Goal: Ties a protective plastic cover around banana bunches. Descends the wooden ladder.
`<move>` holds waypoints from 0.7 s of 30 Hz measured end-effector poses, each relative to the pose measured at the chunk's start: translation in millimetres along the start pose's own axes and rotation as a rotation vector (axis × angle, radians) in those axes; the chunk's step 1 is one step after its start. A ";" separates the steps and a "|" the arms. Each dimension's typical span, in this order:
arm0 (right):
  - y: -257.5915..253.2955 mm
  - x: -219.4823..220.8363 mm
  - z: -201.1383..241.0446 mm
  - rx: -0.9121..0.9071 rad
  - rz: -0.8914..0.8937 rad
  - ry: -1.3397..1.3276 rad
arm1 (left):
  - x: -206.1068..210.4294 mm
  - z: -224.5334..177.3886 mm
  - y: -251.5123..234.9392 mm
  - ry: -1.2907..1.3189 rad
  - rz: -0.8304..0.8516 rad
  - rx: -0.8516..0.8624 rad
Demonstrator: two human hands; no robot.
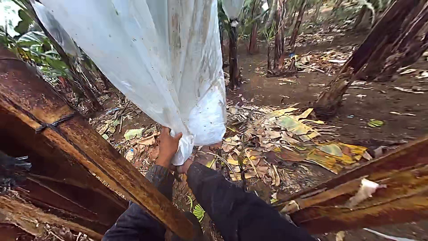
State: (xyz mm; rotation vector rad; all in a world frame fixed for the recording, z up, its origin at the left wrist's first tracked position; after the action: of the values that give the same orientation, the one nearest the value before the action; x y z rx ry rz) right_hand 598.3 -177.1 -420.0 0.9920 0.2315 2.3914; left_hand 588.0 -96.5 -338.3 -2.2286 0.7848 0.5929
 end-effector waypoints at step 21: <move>-41.8 -162.8 80.2 -0.488 -0.593 0.147 | -7.8 62.5 -8.3 0.082 -0.093 -0.153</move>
State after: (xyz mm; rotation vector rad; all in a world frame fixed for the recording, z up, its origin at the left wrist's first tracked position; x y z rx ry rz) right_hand 766.9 -233.1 -475.9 0.4388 -0.0142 1.8399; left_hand 576.6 -43.2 -370.8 -2.4280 0.6926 0.5349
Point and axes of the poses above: each hand's wrist, its own y-axis away from the middle knuckle, its own x-axis out of the palm, z = x × y, the point moved 2 cm from there along -y, towards the middle knuckle, and after that the axes turned 1 degree about -z, right-handed, at the moved point
